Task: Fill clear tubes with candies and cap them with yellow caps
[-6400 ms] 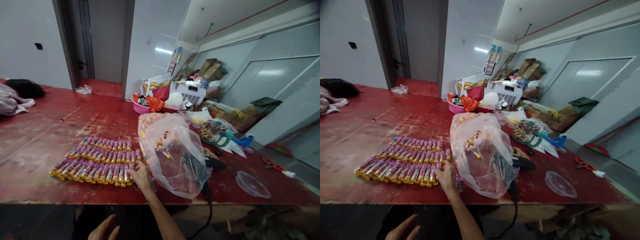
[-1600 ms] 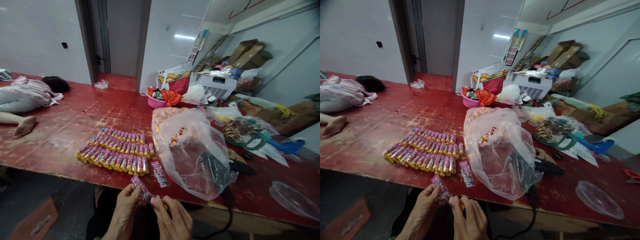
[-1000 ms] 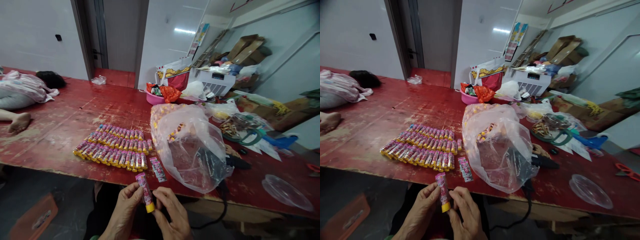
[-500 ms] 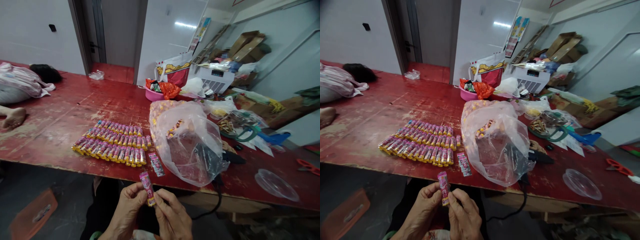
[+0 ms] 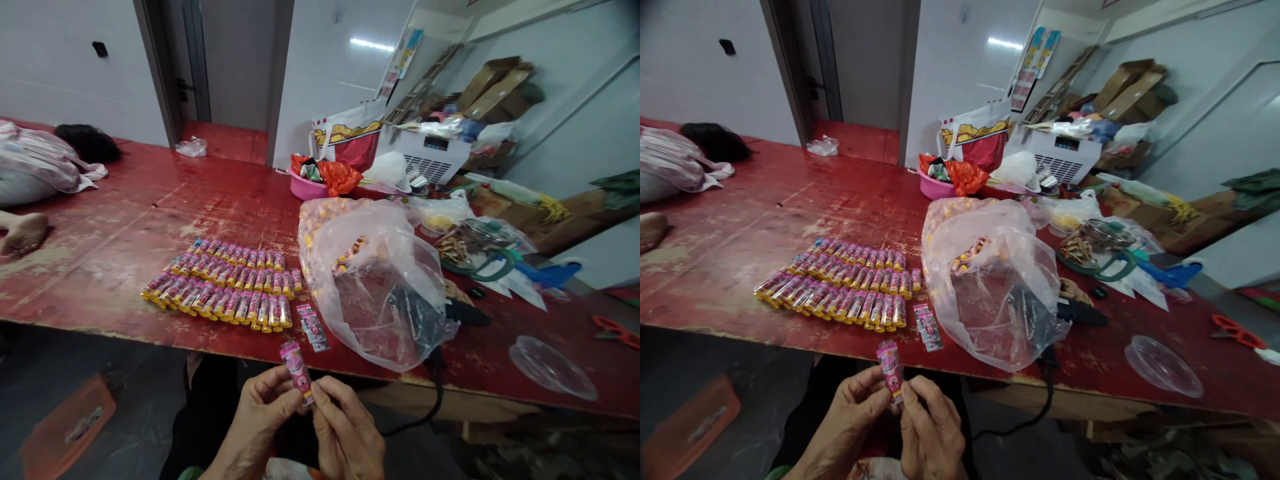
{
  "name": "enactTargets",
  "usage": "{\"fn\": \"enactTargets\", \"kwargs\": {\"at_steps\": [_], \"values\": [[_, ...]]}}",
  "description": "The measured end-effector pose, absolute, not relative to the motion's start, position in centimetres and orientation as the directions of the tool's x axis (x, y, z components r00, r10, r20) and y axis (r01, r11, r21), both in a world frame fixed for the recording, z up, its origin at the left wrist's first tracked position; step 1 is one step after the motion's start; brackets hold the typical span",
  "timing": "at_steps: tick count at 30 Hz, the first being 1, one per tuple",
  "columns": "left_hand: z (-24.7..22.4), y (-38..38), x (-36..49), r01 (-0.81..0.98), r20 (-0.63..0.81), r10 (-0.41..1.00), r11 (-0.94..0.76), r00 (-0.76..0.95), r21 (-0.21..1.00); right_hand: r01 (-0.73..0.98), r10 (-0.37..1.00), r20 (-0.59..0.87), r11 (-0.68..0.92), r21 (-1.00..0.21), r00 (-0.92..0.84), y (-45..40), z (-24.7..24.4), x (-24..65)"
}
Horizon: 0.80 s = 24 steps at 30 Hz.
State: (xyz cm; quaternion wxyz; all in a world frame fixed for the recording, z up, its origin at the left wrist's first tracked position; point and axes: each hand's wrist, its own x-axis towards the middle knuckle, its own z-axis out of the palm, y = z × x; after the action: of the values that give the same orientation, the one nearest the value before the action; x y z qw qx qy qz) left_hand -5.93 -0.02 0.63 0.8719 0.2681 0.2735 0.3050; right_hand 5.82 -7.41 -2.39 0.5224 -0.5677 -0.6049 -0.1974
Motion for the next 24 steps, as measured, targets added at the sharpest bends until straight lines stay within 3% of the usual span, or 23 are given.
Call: {"fn": "enactTargets", "kwargs": {"at_steps": [9, 12, 15, 19, 22, 24], "values": [[0.4, 0.0, -5.9, -0.395, -0.303, 0.684, 0.664, 0.664, 0.635, 0.869, 0.501, 0.847, 0.325, -0.373, 0.176, -7.2, -1.5, 5.6], [0.5, 0.4, -6.1, -0.385, -0.267, 0.678, 0.648, 0.685, 0.657, 0.768, 0.539, 0.805, 0.397, -0.503, 0.248, -7.1, -0.8, 5.8], [0.8, 0.8, -6.2, -0.370, -0.186, 0.673, 0.591, 0.715, 0.717, 0.602, 0.619, 0.690, 0.404, -0.689, 0.375, -7.1, -0.4, 6.4], [1.2, 0.9, -6.2, -0.333, -0.172, 0.639, 0.589, 0.750, 0.736, 0.291, 0.738, 0.427, 0.316, -0.903, 0.522, -6.8, -0.5, 7.1], [1.2, 0.9, -6.3, -0.304, -0.180, 0.614, 0.598, 0.769, 0.741, 0.042, 0.809, 0.241, 0.259, -0.965, 0.535, -6.2, -0.7, 7.0], [0.9, 1.0, -6.4, -0.271, -0.166, 0.598, 0.570, 0.784, 0.775, -0.033, 0.813, 0.162, 0.217, -0.976, 0.559, -5.7, -0.8, 6.9]]}}
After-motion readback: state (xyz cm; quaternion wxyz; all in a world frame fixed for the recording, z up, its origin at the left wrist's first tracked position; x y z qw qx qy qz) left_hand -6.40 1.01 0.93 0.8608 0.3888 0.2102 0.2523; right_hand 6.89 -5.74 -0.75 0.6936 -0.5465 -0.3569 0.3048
